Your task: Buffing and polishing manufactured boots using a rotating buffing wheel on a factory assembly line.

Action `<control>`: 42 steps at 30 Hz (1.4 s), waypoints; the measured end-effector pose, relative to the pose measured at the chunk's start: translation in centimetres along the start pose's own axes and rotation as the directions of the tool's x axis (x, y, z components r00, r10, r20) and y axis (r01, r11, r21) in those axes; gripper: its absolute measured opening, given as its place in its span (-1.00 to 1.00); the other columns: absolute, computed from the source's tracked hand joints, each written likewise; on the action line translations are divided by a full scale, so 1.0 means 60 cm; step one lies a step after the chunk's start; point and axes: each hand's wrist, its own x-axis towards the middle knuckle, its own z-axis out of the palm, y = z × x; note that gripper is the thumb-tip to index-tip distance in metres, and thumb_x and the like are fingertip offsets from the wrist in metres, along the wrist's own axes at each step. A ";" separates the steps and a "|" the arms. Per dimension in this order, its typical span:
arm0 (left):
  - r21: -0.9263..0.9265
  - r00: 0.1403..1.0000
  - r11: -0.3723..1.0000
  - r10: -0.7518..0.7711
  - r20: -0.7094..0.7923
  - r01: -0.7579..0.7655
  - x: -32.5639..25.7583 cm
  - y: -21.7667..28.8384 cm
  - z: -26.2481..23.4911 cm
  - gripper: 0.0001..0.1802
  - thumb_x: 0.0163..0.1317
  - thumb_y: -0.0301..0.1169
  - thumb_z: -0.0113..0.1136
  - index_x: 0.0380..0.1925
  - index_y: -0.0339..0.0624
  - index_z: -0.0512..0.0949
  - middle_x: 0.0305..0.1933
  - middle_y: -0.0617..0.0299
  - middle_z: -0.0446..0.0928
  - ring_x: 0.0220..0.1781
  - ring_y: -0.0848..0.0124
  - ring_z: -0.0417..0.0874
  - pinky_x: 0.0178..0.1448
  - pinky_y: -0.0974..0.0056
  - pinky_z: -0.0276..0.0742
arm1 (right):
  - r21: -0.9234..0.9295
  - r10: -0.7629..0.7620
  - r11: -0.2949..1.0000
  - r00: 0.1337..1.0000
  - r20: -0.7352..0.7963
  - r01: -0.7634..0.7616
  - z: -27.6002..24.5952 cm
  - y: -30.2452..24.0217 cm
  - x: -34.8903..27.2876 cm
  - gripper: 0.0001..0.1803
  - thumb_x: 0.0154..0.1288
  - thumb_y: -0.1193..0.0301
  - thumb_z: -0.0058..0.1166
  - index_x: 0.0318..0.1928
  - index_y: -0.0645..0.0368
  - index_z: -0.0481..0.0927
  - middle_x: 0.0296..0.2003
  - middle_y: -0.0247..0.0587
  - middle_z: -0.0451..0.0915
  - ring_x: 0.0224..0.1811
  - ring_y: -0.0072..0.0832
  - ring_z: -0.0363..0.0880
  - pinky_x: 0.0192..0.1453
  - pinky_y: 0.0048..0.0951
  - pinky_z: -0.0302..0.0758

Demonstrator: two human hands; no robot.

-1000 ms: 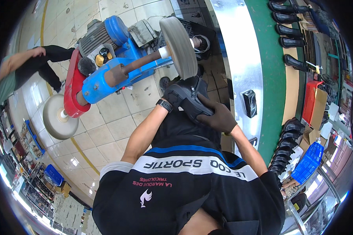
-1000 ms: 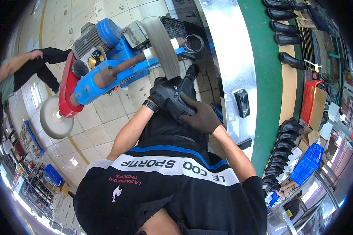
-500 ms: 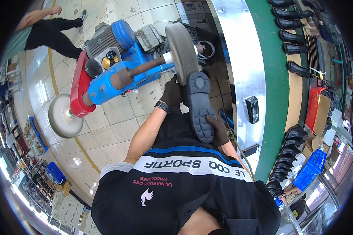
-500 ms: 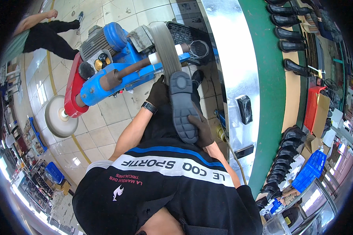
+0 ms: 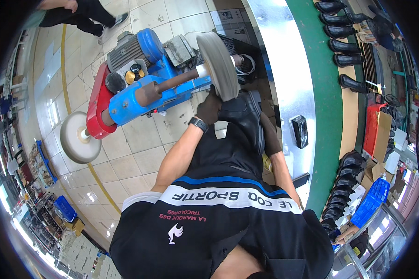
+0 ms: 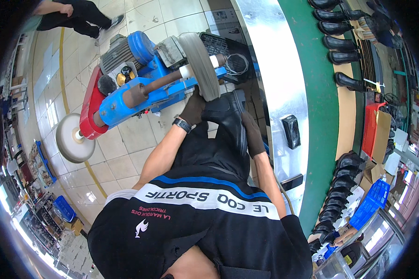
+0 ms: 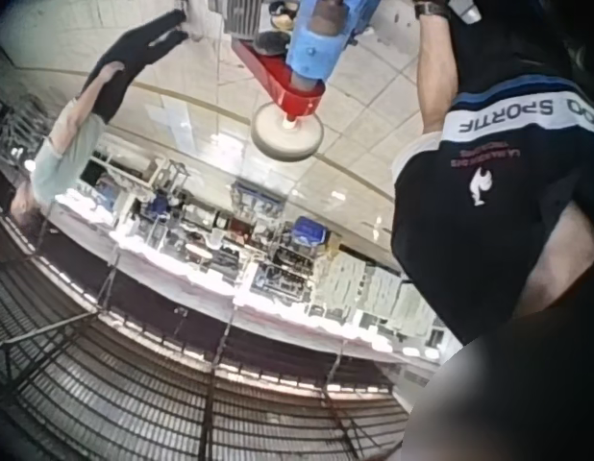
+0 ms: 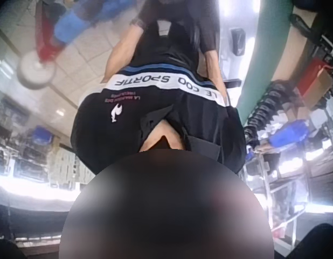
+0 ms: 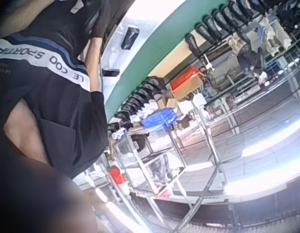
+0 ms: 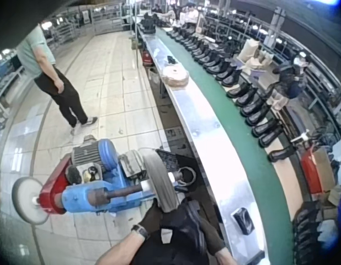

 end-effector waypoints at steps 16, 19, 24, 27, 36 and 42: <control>0.713 0.990 0.700 0.132 -0.054 -0.054 -0.082 0.055 -0.020 -0.64 0.09 -0.63 0.00 -0.04 -0.31 0.42 -0.08 0.17 0.52 -0.06 0.44 0.53 0.05 0.39 0.43 | 0.210 0.155 0.958 0.968 0.199 -0.196 0.065 0.026 0.070 -0.51 0.26 0.11 -0.15 -0.02 0.29 0.46 -0.23 -0.14 0.57 -0.24 -0.44 0.56 -0.11 -0.42 0.48; 0.623 0.974 0.782 0.115 -0.194 0.031 -0.051 0.068 -0.067 -0.71 0.20 -0.54 -0.15 -0.10 -0.33 0.45 -0.13 0.16 0.54 -0.14 0.45 0.57 -0.03 0.40 0.50 | 0.184 0.212 0.949 0.951 0.226 -0.256 0.089 0.016 0.113 -0.54 0.28 0.14 -0.20 -0.02 0.26 0.44 -0.19 -0.16 0.56 -0.20 -0.42 0.57 -0.05 -0.43 0.50; 0.898 0.959 0.434 0.278 -0.064 -0.066 -0.037 0.084 -0.177 -0.74 0.24 -0.45 -0.19 -0.21 -0.26 0.49 -0.27 0.21 0.57 -0.37 0.46 0.60 -0.28 0.39 0.55 | 0.255 0.320 0.890 0.916 0.241 -0.378 0.137 0.047 0.184 -0.39 0.28 0.00 -0.43 -0.01 0.27 0.41 -0.23 -0.07 0.56 -0.21 -0.23 0.55 -0.04 -0.23 0.47; 0.971 0.973 -0.230 0.198 0.117 -0.070 -0.046 0.118 -0.205 -0.73 0.08 -0.35 0.02 -0.26 -0.26 0.49 -0.25 0.05 0.55 -0.23 0.23 0.58 -0.15 0.25 0.50 | 0.320 0.511 0.750 0.814 0.277 -0.579 0.138 0.065 0.215 -0.35 0.22 -0.07 -0.42 0.02 0.21 0.41 -0.20 -0.10 0.56 -0.16 -0.23 0.53 -0.01 -0.17 0.43; 0.715 0.949 -0.673 -0.063 -0.307 0.187 -0.061 0.058 -0.195 -0.55 -0.22 -0.19 0.30 -0.30 -0.22 0.53 -0.29 -0.11 0.55 -0.18 0.06 0.57 -0.11 0.12 0.44 | -0.769 -0.220 0.454 0.893 0.393 0.450 0.035 0.093 0.180 -0.31 -0.07 0.01 0.18 0.06 0.09 0.41 0.02 -0.06 0.45 -0.01 -0.28 0.48 0.14 -0.31 0.35; 0.668 0.966 0.714 -0.046 -0.254 0.209 -0.093 -0.036 0.138 -0.54 0.22 -0.20 -0.04 0.04 -0.26 0.35 -0.07 0.01 0.51 -0.10 0.18 0.57 0.02 0.11 0.44 | -0.586 -0.483 0.775 0.820 -0.308 0.236 -0.114 -0.023 -0.012 -0.44 -0.25 0.01 0.24 -0.30 0.22 0.60 -0.34 0.05 0.59 -0.26 -0.11 0.57 -0.10 -0.24 0.48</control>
